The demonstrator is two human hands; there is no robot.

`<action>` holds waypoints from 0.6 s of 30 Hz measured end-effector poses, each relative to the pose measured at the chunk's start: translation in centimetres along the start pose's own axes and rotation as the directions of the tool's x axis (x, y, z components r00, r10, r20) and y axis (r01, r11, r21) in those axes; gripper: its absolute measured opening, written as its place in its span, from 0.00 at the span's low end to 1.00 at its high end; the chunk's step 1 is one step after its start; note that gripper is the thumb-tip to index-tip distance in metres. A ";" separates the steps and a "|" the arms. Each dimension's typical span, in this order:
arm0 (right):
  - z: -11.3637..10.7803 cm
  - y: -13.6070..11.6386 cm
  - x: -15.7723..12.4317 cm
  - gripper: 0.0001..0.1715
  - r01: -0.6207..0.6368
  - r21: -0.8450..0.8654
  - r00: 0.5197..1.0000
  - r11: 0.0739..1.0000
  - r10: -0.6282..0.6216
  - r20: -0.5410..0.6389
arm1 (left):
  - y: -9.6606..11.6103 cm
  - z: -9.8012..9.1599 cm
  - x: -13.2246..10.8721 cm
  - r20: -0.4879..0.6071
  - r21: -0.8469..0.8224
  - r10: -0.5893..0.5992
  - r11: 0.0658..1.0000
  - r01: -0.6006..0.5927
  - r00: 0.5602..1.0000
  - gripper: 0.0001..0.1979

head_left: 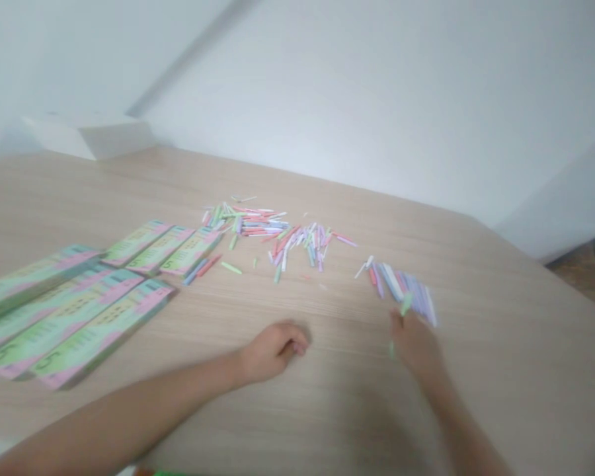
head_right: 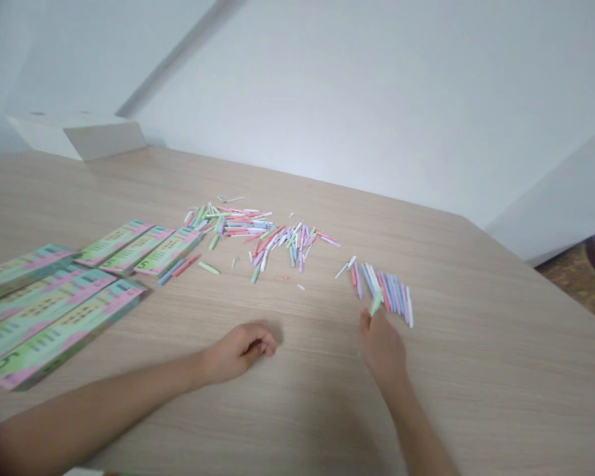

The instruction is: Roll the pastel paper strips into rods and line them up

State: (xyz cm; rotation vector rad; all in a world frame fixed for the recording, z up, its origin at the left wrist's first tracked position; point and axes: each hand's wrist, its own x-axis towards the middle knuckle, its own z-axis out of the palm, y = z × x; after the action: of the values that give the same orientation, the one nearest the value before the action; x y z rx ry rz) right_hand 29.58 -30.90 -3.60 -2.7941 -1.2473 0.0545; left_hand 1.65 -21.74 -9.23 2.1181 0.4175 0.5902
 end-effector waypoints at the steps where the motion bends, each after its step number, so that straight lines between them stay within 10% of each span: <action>1: 0.2 0.4 1.2 0.28 -0.055 -0.052 0.998 0.997 0.054 -0.011 | -0.2 0.0 0.0 0.005 -0.011 -0.008 1.000 0.008 1.000 0.12; 5: 0.8 0.8 6.1 0.29 -0.094 -0.163 0.980 0.982 0.063 -0.186 | -0.5 -0.1 -0.1 0.005 -0.021 -0.013 1.000 0.013 1.000 0.14; 18: 2.5 -1.6 14.6 0.28 -0.108 -0.168 0.993 0.980 0.114 0.030 | -1.1 -0.2 0.2 0.028 -0.067 -0.018 0.998 0.020 0.999 0.17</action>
State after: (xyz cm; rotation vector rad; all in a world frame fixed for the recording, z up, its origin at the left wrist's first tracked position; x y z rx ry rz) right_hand 37.92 -18.82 -5.95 -3.0178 -1.1530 0.0136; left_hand 1.60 -20.93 -9.96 2.0540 0.3970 0.5561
